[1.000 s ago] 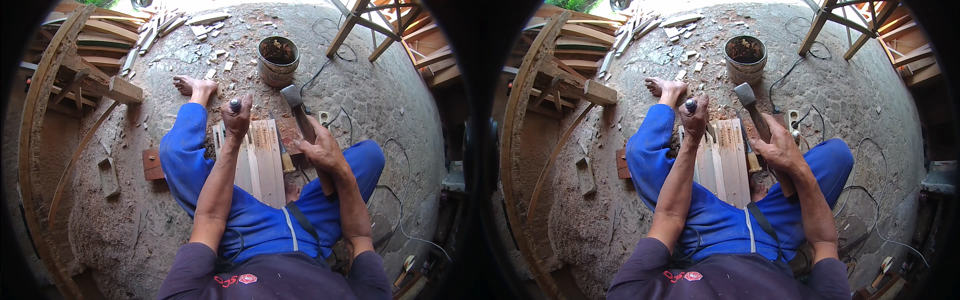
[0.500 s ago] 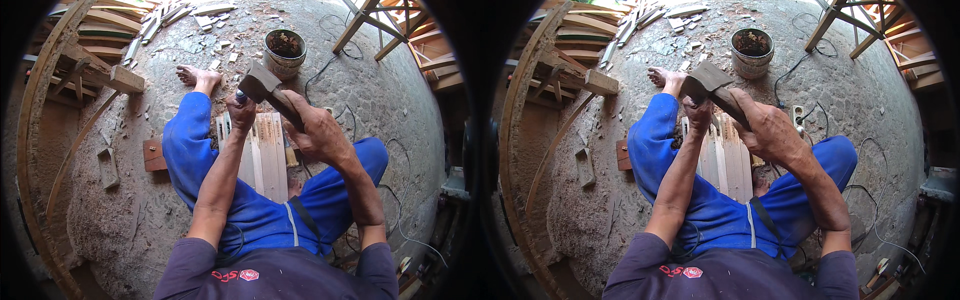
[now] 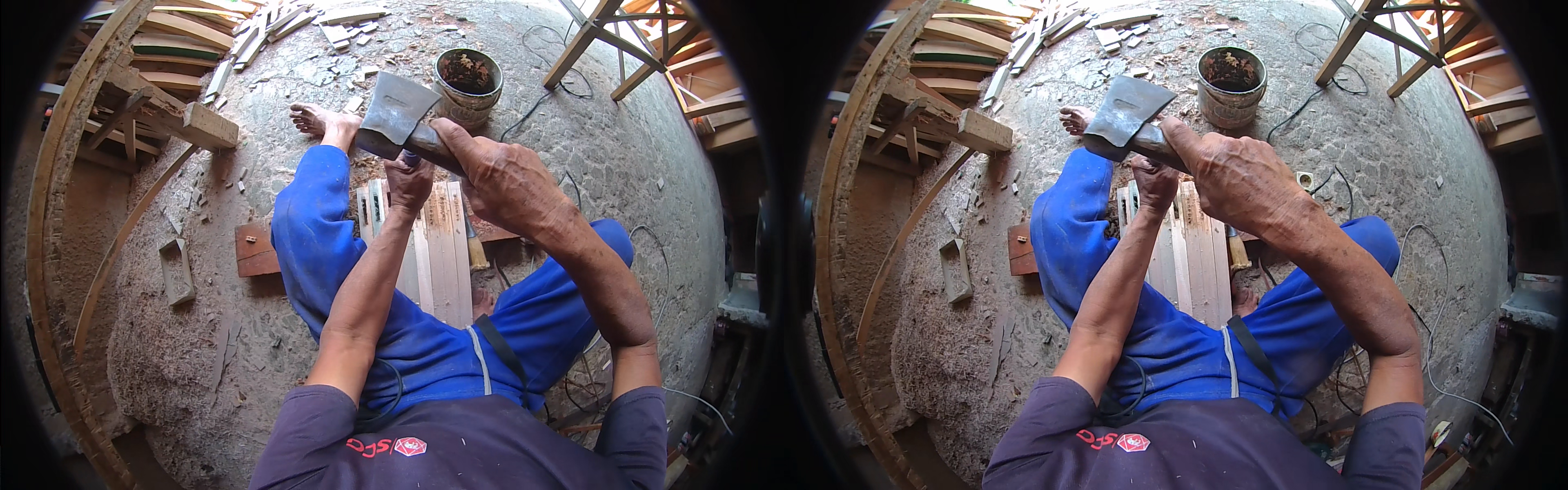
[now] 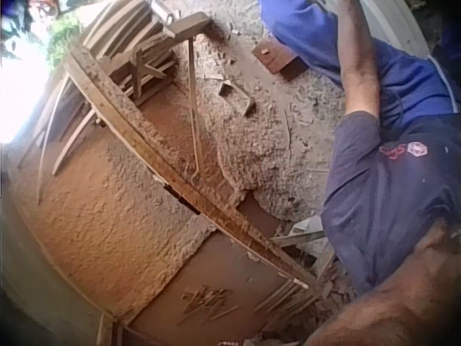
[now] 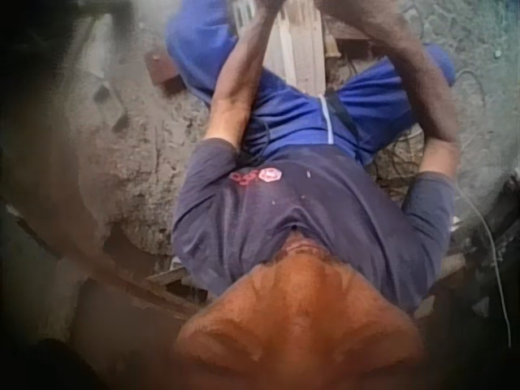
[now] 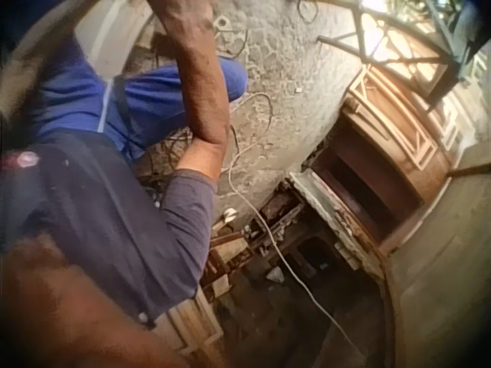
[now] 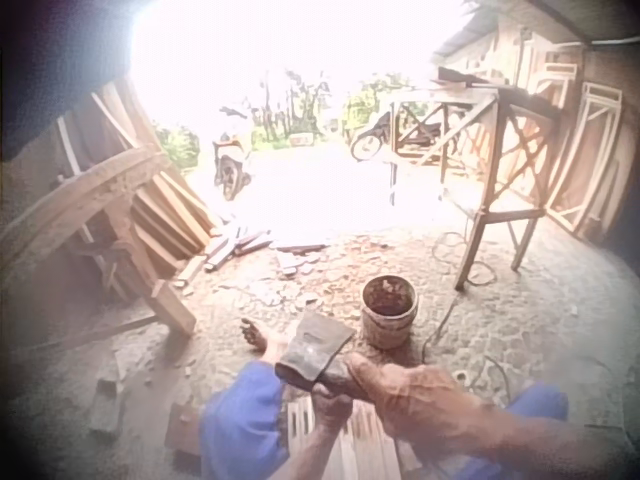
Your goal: The person sits on the floor and uses a chisel and mallet to carve a piece of wood. They repeatedly strike the chisel to remove wood shavings, shaping the wood piece.
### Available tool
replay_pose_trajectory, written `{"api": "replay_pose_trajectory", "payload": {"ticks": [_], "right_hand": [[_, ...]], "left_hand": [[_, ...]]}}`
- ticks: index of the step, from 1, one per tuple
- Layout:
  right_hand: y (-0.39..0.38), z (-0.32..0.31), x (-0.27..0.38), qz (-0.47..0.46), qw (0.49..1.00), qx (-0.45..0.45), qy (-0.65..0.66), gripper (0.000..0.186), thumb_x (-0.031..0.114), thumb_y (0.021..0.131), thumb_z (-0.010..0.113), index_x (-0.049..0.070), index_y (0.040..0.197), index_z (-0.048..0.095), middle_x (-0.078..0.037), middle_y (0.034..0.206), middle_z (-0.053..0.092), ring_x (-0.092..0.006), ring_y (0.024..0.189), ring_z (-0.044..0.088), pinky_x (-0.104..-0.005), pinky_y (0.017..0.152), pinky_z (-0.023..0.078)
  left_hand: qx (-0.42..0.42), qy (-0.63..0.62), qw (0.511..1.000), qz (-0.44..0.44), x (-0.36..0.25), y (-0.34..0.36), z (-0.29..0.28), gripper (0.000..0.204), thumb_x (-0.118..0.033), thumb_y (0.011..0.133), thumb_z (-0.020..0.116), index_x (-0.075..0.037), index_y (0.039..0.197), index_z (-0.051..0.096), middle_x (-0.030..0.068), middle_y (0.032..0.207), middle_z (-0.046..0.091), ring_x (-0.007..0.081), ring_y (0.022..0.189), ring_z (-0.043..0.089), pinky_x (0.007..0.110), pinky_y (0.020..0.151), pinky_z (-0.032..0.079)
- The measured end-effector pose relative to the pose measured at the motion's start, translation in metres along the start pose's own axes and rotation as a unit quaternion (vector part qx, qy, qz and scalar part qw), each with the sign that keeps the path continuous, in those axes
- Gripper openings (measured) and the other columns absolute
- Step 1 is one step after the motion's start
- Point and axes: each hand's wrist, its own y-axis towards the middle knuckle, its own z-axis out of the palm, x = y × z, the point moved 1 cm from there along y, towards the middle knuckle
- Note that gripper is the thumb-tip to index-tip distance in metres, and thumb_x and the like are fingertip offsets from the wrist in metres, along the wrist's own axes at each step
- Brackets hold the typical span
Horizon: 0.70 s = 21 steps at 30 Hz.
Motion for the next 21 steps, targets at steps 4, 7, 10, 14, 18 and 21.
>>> {"api": "replay_pose_trajectory", "payload": {"ticks": [4,7,10,14,18,21], "right_hand": [[-0.003,0.03,-0.03,0.064,0.99,0.117,-0.043,0.059,0.005,0.088,0.058,0.009,0.143,0.04,-0.027,0.093,0.071,-0.0453,0.087,0.071,-0.055,0.072,0.056],[-0.009,0.014,-0.02,0.04,0.996,0.064,0.044,0.059,0.006,0.087,0.06,0.009,0.144,0.043,-0.028,0.094,0.071,-0.0447,0.087,0.071,-0.0534,0.076,0.057],[-0.009,-0.039,0.006,0.015,0.989,-0.082,0.12,0.066,0.005,0.087,0.069,0.013,0.148,0.046,-0.023,0.099,0.074,-0.0332,0.083,0.075,-0.045,0.081,0.062],[0.006,-0.078,0.036,-0.07,0.916,-0.38,0.111,0.057,0.003,0.086,0.069,0.009,0.139,0.048,-0.021,0.085,0.07,-0.0381,0.074,0.073,-0.0451,0.065,0.058],[-0.006,-0.004,0.01,0.06,0.99,0.056,-0.111,0.051,0.002,0.089,0.059,0.006,0.136,0.04,-0.028,0.085,0.068,-0.0411,0.075,0.073,-0.0501,0.064,0.06],[-0.027,0.033,-0.015,0.116,0.984,0.131,-0.015,0.057,0.003,0.088,0.059,0.007,0.142,0.041,-0.029,0.096,0.07,-0.045,0.093,0.07,-0.0548,0.081,0.056]], "left_hand": [[-0.066,-0.032,0.99,0.117,-0.008,0.002,0.022,0.024,-0.005,0.087,0.073,-0.003,0.109,0.068,0.0094,0.112,0.072,0.0201,0.103,0.068,0.036,0.086,0.052],[-0.029,0.001,0.998,0.06,0.0,0.002,0.01,0.009,-0.01,0.091,0.074,-0.004,0.095,0.069,0.0001,0.088,0.069,0.011,0.083,0.063,0.03,0.073,0.052],[0.009,-0.027,0.999,-0.022,-0.009,-0.002,0.009,0.035,-0.01,0.093,0.074,-0.012,0.065,0.053,-0.008,0.062,0.052,0.0012,0.057,0.045,0.024,0.049,0.035],[0.0,0.005,0.999,-0.043,-0.02,-0.005,0.006,0.039,-0.014,0.095,0.072,-0.013,0.063,0.05,-0.0083,0.058,0.048,0.0008,0.053,0.042,0.023,0.046,0.033],[0.026,-0.009,0.999,0.017,0.009,-0.001,-0.004,0.02,-0.012,0.093,0.072,-0.005,0.076,0.063,-0.0008,0.067,0.061,0.0082,0.063,0.056,0.029,0.057,0.044],[-0.026,-0.054,0.992,0.108,-0.009,-0.005,0.019,0.008,-0.01,0.092,0.072,-0.003,0.094,0.072,0.0066,0.088,0.073,0.0181,0.082,0.068,0.035,0.069,0.052]]}}
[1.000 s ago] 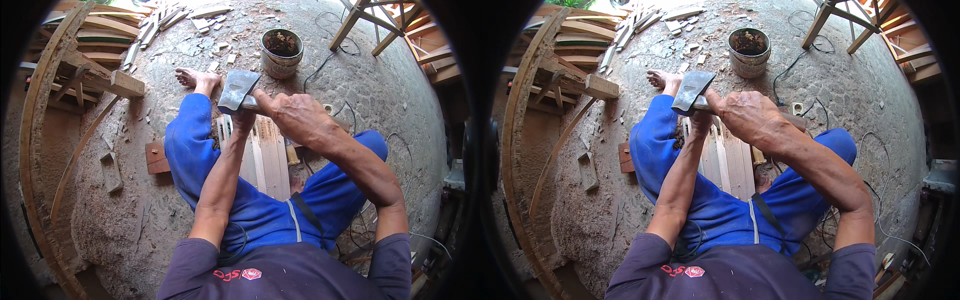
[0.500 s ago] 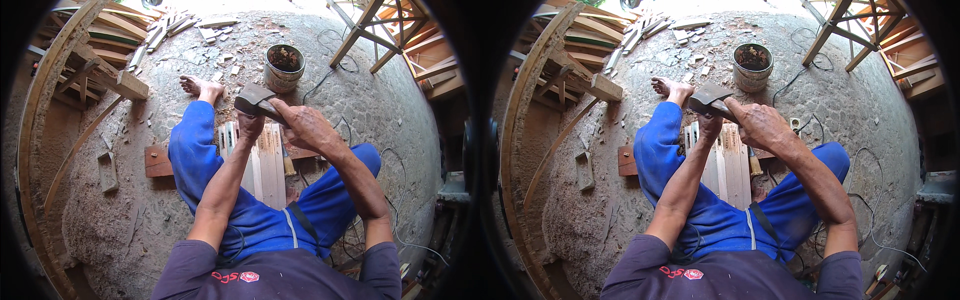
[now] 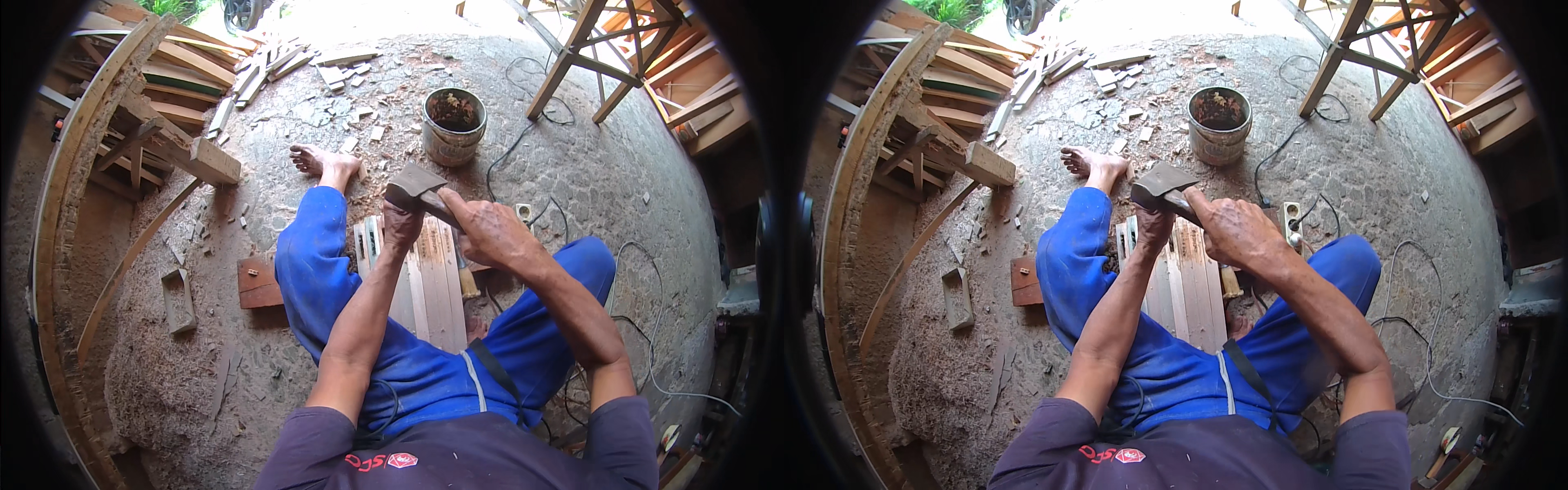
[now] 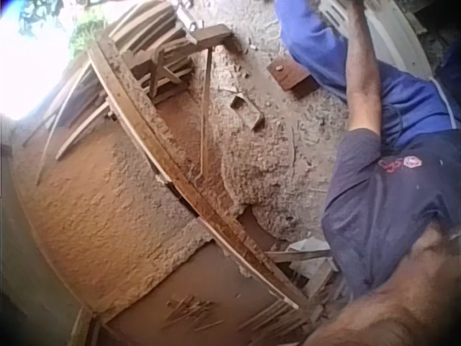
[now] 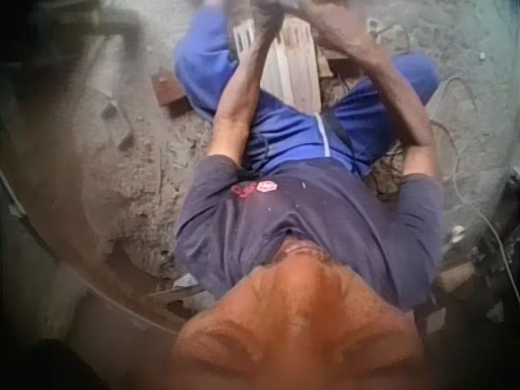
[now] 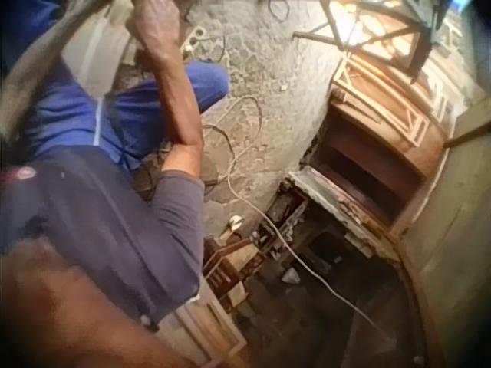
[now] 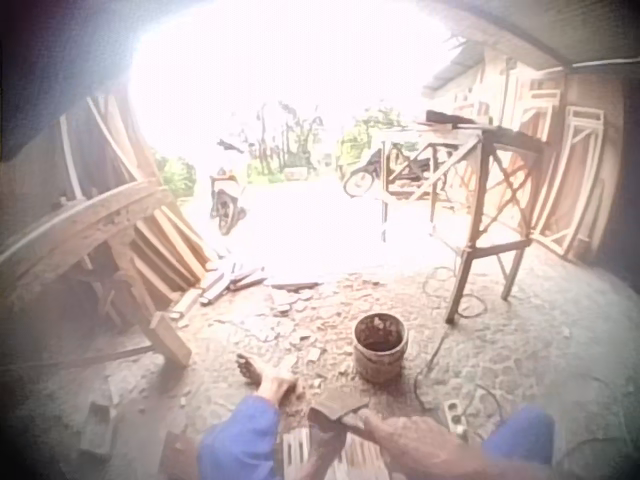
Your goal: The person sits on the floor and uses a chisel and mallet to carve a piece of wood. They repeatedly strike the chisel to remove wood shavings, shaping the wood piece.
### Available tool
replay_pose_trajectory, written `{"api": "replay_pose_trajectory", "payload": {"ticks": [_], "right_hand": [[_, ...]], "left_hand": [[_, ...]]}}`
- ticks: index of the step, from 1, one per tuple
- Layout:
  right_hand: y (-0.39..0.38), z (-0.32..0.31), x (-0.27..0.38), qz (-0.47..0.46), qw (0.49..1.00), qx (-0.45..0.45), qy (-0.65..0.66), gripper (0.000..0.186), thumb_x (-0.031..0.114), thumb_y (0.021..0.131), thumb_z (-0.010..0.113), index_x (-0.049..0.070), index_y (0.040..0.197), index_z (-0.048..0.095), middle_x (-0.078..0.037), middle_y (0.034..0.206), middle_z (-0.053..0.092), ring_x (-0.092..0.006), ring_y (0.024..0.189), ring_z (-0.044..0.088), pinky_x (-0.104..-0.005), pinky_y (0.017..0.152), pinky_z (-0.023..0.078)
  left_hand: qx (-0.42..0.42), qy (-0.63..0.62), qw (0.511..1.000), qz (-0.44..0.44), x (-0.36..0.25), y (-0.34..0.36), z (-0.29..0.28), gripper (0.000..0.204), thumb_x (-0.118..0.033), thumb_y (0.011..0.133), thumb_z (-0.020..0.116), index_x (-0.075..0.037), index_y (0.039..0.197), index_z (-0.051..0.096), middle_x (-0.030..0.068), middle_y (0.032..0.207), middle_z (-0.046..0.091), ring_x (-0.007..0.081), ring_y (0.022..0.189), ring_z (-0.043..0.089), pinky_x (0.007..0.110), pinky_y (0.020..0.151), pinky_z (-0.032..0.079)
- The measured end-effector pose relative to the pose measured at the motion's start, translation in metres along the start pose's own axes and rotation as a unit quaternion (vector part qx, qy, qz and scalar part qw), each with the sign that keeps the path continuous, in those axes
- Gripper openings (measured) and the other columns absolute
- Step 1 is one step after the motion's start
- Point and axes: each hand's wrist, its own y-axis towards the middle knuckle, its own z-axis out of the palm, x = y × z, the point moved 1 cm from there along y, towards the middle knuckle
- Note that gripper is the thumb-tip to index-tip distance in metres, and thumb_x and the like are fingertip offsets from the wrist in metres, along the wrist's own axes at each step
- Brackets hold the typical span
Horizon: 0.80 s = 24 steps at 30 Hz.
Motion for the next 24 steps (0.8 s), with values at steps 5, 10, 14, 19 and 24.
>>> {"api": "replay_pose_trajectory", "payload": {"ticks": [5,10,14,19,24], "right_hand": [[-0.021,-0.078,0.026,-0.111,0.934,-0.263,0.214,0.061,0.005,0.088,0.07,0.015,0.144,0.047,-0.019,0.099,0.073,-0.0319,0.086,0.074,-0.0412,0.078,0.058],[-0.016,-0.104,0.042,-0.113,0.858,-0.468,0.182,0.065,-0.001,0.085,0.069,0.008,0.142,0.039,-0.021,0.088,0.069,-0.0375,0.081,0.074,-0.0466,0.066,0.058],[0.009,0.004,-0.002,0.032,0.999,0.039,-0.019,0.057,0.004,0.086,0.058,0.008,0.139,0.039,-0.031,0.092,0.069,-0.0488,0.084,0.07,-0.058,0.074,0.055],[-0.033,0.034,-0.012,0.044,0.944,-0.097,0.313,0.055,0.008,0.086,0.066,0.006,0.138,0.051,-0.022,0.1,0.072,-0.0403,0.096,0.072,-0.0468,0.085,0.056],[-0.042,0.035,-0.017,0.061,0.912,-0.161,0.372,0.057,0.007,0.085,0.068,0.008,0.14,0.054,-0.007,0.096,0.068,-0.0172,0.087,0.067,-0.0357,0.081,0.054]], "left_hand": [[0.154,0.124,0.96,-0.2,0.003,0.005,-0.03,0.029,-0.02,0.091,0.075,-0.007,0.068,0.063,-0.0063,0.061,0.049,0.0051,0.06,0.043,0.029,0.053,0.038],[0.177,0.11,0.952,-0.225,-0.009,0.007,-0.024,0.038,-0.021,0.091,0.074,-0.01,0.061,0.054,-0.0072,0.06,0.044,0.005,0.058,0.04,0.029,0.052,0.035],[0.088,0.016,0.978,-0.19,-0.015,0.002,-0.009,0.035,-0.019,0.092,0.073,-0.006,0.064,0.056,-0.0045,0.061,0.055,0.0079,0.058,0.046,0.032,0.054,0.04],[0.153,0.249,0.956,0.002,-0.04,-0.041,-0.021,0.041,-0.017,0.09,0.076,-0.003,0.06,0.051,0.0055,0.054,0.046,0.014,0.051,0.042,0.036,0.05,0.036],[0.008,0.08,0.993,-0.087,-0.025,0.012,-0.014,0.044,-0.012,0.096,0.07,-0.008,0.058,0.048,-0.0071,0.056,0.041,0.0026,0.054,0.035,0.028,0.047,0.029]]}}
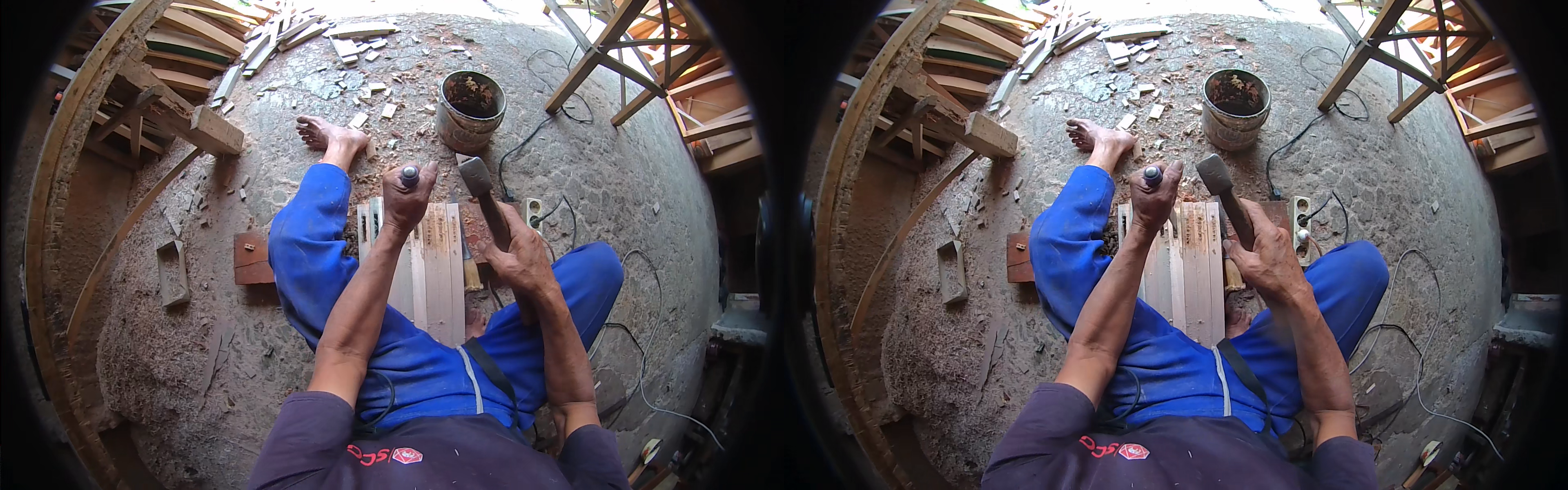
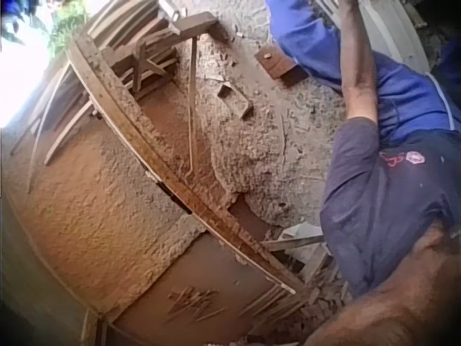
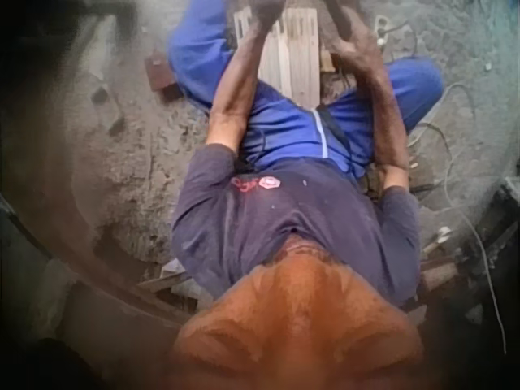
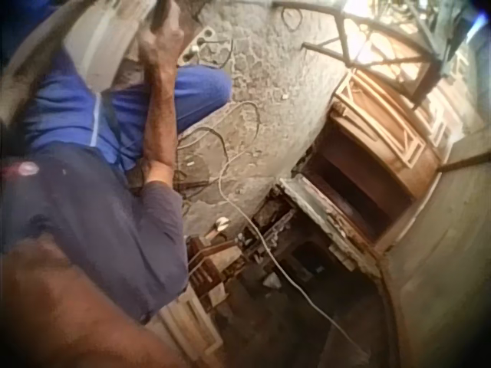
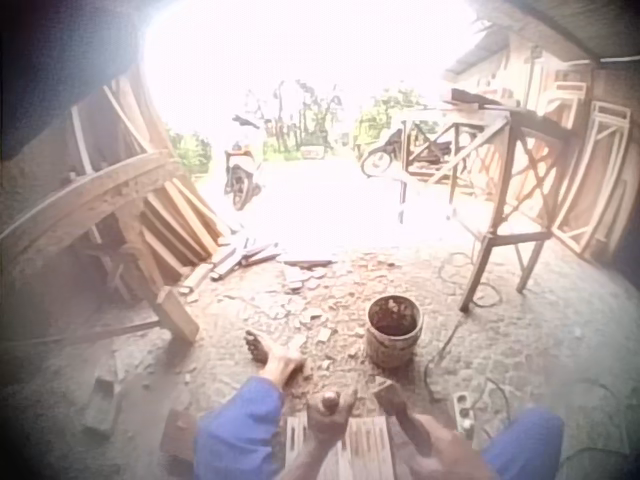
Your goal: The person sits on the floor and uses a chisel and mallet to carve a piece of wood. They repeatedly strike the chisel to remove wood shavings, shaping the wood piece.
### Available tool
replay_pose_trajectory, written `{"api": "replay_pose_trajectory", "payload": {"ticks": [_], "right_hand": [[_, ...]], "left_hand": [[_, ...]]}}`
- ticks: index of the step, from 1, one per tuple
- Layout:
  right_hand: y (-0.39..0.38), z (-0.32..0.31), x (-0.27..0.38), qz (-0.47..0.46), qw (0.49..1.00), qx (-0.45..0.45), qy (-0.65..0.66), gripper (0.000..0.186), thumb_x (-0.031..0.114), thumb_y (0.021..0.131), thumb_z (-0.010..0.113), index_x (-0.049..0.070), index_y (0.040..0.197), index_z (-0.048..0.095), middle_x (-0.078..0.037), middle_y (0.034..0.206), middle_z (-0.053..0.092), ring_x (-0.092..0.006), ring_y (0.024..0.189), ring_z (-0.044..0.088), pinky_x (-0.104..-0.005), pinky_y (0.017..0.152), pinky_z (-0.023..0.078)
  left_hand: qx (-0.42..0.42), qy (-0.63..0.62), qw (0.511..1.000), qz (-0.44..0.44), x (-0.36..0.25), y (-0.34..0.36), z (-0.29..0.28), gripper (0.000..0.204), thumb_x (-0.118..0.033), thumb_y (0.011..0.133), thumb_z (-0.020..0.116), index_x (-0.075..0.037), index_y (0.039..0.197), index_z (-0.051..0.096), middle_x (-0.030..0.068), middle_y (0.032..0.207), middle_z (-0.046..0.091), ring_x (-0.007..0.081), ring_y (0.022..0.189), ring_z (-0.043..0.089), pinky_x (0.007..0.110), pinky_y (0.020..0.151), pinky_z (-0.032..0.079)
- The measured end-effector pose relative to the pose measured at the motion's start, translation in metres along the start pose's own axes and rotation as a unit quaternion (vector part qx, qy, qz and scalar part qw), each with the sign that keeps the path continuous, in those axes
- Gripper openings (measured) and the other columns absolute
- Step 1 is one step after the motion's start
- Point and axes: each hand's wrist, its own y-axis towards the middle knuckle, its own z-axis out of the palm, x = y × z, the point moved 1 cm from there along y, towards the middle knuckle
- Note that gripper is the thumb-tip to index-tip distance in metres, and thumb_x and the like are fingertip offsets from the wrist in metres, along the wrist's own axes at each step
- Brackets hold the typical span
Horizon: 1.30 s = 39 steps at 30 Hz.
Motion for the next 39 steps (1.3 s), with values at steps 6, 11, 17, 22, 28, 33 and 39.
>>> {"api": "replay_pose_trajectory", "payload": {"ticks": [6,11,17,22,28,33,39], "right_hand": [[0.003,-0.005,-0.015,0.095,0.994,0.018,0.041,0.061,0.012,0.086,0.074,0.004,0.141,0.051,-0.009,0.101,0.066,-0.0174,0.091,0.064,-0.0347,0.085,0.051],[0.006,-0.001,-0.014,0.123,0.989,0.027,0.073,0.062,0.013,0.085,0.074,0.003,0.142,0.051,-0.012,0.105,0.07,-0.0191,0.096,0.066,-0.0364,0.089,0.053],[0.004,-0.001,-0.006,0.136,0.989,0.04,0.048,0.061,0.013,0.085,0.073,0.003,0.142,0.052,-0.011,0.104,0.07,-0.0186,0.096,0.067,-0.0363,0.089,0.054],[0.003,0.004,-0.021,0.066,0.996,0.023,0.057,0.061,0.013,0.086,0.073,0.004,0.142,0.052,-0.014,0.105,0.071,-0.0224,0.099,0.069,-0.0381,0.091,0.054],[0.013,-0.004,0.028,-0.035,0.995,0.06,-0.068,0.062,0.009,0.087,0.071,0.006,0.145,0.048,-0.02,0.116,0.071,-0.0348,0.1,0.072,-0.0404,0.087,0.057],[0.03,-0.006,0.079,-0.18,0.929,0.101,-0.306,0.049,0.005,0.09,0.063,0.005,0.135,0.043,-0.022,0.094,0.072,-0.0397,0.089,0.074,-0.0489,0.071,0.059],[0.041,-0.006,0.054,-0.123,0.914,0.169,-0.347,0.059,0.004,0.086,0.063,0.008,0.142,0.043,-0.024,0.096,0.071,-0.043,0.087,0.071,-0.0516,0.074,0.058]], "left_hand": [[-0.025,-0.035,0.998,-0.035,-0.006,-0.008,-0.012,0.043,-0.011,0.094,0.072,-0.009,0.059,0.047,-0.0078,0.056,0.042,0.0023,0.054,0.035,0.027,0.047,0.029],[-0.041,-0.063,0.996,-0.057,0.012,-0.013,-0.014,0.042,-0.008,0.093,0.072,-0.009,0.059,0.048,-0.008,0.057,0.043,0.0023,0.054,0.036,0.027,0.047,0.029],[-0.043,-0.06,0.996,-0.051,0.01,-0.013,-0.012,0.041,-0.008,0.093,0.072,-0.008,0.059,0.048,-0.0081,0.057,0.043,0.0022,0.054,0.036,0.027,0.048,0.029],[-0.047,-0.067,0.996,-0.033,0.008,-0.014,-0.009,0.04,-0.007,0.093,0.072,-0.008,0.061,0.048,-0.0081,0.058,0.043,0.0025,0.056,0.036,0.026,0.049,0.03],[-0.032,-0.083,0.996,-0.012,0.018,-0.022,-0.005,0.035,-0.004,0.09,0.072,-0.007,0.064,0.05,-0.0072,0.064,0.047,0.0022,0.061,0.039,0.025,0.052,0.032],[-0.041,0.011,0.992,0.122,0.06,-0.016,-0.016,0.016,-0.014,0.091,0.071,-0.004,0.104,0.07,0.0065,0.096,0.069,0.0188,0.088,0.065,0.037,0.078,0.05],[0.028,0.115,0.989,0.085,0.035,-0.022,-0.002,0.028,-0.025,0.097,0.069,-0.003,0.114,0.066,0.007,0.113,0.068,0.0174,0.105,0.063,0.038,0.093,0.051]]}}
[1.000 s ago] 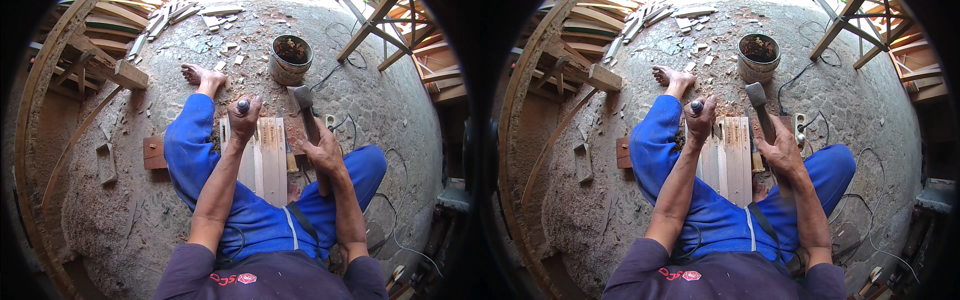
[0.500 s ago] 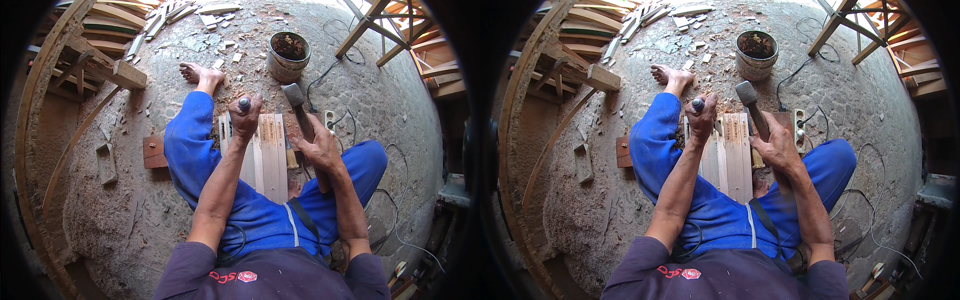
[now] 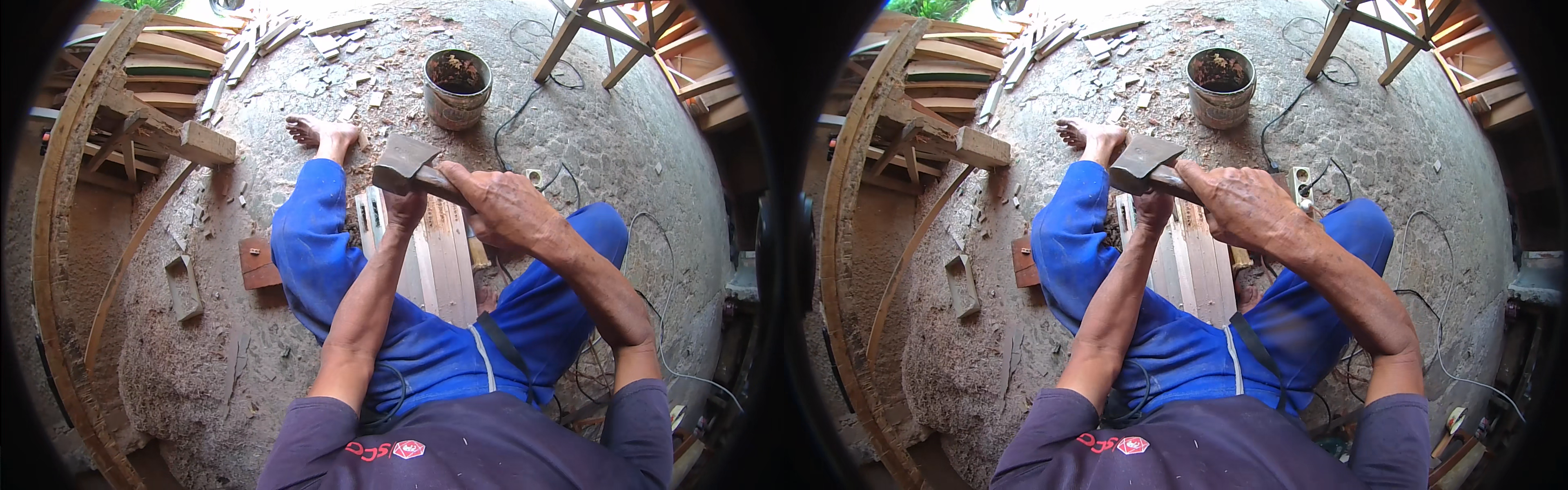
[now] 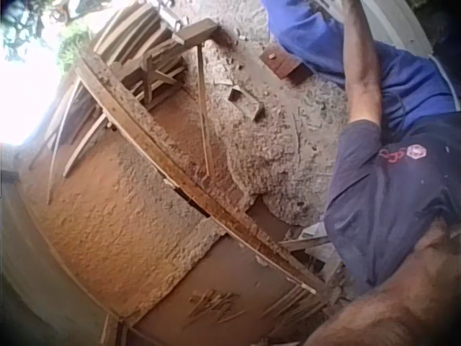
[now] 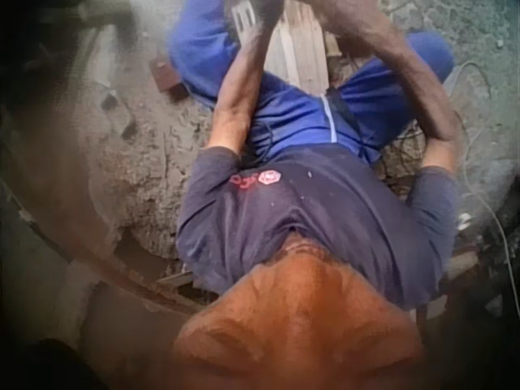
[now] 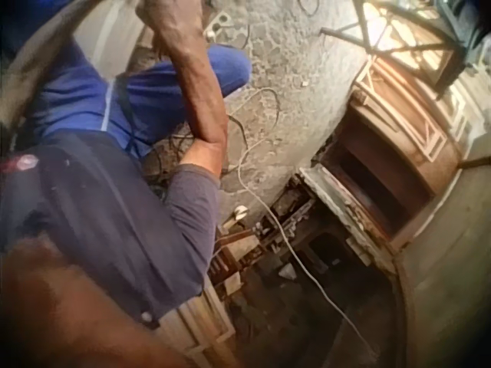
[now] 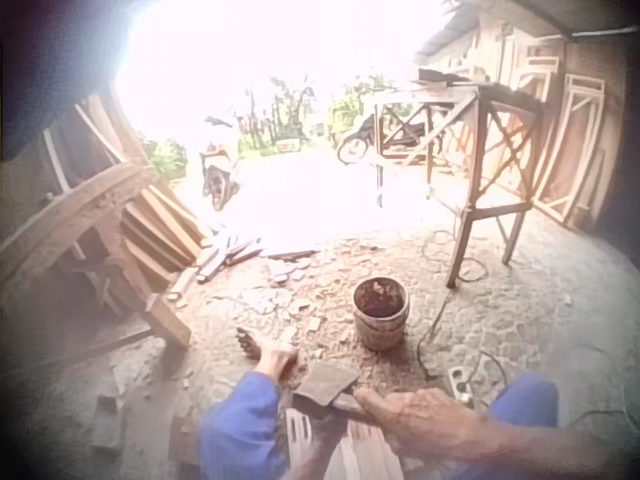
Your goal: The person sits on the floor and uses a chisel and mallet to carve a piece of wood. They repeatedly strike the chisel to remove wood shavings, shaping the wood piece.
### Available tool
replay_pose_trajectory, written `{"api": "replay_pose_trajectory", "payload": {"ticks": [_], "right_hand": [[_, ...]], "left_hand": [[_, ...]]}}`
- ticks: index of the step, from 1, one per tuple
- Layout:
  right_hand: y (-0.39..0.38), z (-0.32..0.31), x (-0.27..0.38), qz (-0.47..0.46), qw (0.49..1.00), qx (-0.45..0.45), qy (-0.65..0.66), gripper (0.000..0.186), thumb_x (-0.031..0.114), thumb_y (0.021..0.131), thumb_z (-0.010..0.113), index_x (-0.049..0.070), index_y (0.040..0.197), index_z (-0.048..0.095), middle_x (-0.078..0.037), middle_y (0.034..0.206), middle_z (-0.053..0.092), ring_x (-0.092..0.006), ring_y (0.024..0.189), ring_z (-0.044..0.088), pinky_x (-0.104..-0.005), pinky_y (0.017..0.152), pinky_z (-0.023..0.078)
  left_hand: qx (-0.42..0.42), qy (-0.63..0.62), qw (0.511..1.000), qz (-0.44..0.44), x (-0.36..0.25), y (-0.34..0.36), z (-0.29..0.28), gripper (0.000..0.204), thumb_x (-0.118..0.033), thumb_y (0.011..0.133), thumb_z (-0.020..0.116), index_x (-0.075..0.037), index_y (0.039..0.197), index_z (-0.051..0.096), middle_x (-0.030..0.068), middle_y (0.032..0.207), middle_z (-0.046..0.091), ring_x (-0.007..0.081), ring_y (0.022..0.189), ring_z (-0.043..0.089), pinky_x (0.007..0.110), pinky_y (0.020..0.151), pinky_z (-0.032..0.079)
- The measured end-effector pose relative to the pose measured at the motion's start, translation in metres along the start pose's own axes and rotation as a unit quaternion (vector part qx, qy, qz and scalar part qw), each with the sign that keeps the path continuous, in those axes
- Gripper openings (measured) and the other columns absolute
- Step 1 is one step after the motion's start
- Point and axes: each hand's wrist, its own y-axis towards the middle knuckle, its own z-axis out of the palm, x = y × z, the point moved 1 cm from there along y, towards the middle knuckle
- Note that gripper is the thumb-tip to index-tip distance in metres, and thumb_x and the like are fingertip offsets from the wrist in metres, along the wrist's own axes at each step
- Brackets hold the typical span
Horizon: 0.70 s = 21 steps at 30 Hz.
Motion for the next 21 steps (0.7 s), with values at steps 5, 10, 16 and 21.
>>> {"api": "replay_pose_trajectory", "payload": {"ticks": [5,10,16,21], "right_hand": [[-0.018,-0.054,0.033,-0.102,0.949,-0.272,0.124,0.065,0.003,0.084,0.071,0.009,0.144,0.047,-0.022,0.107,0.071,-0.0403,0.091,0.073,-0.0449,0.077,0.059],[-0.008,-0.007,0.02,-0.012,0.981,-0.192,0.02,0.061,0.004,0.085,0.068,0.008,0.141,0.044,-0.023,0.104,0.07,-0.0435,0.089,0.071,-0.0499,0.076,0.058],[-0.021,0.002,-0.001,-0.012,0.989,-0.107,0.096,0.055,0.012,0.089,0.068,0.008,0.14,0.045,-0.025,0.102,0.072,-0.0436,0.092,0.071,-0.0502,0.077,0.057],[-0.022,-0.07,0.047,-0.056,0.893,-0.413,0.169,0.049,0.006,0.091,0.072,0.007,0.135,0.05,-0.015,0.095,0.068,-0.0244,0.084,0.066,-0.036,0.073,0.055]], "left_hand": [[-0.064,-0.115,0.988,-0.08,-0.016,-0.002,0.0,0.04,-0.007,0.091,0.073,-0.008,0.06,0.047,-0.0069,0.058,0.045,0.0022,0.058,0.04,0.027,0.05,0.033],[-0.04,-0.12,0.992,-0.022,0.002,0.0,0.002,0.024,-0.01,0.089,0.074,-0.003,0.07,0.06,-0.0002,0.059,0.055,0.0062,0.059,0.053,0.031,0.052,0.04],[-0.053,-0.11,0.992,-0.005,-0.011,0.0,0.007,0.023,-0.013,0.088,0.074,-0.003,0.073,0.058,0.003,0.064,0.057,0.009,0.06,0.051,0.032,0.054,0.042],[0.005,-0.067,0.994,-0.082,-0.025,0.0,-0.001,0.04,-0.013,0.092,0.07,-0.005,0.062,0.046,-0.0007,0.056,0.039,0.005,0.056,0.037,0.031,0.048,0.033]]}}
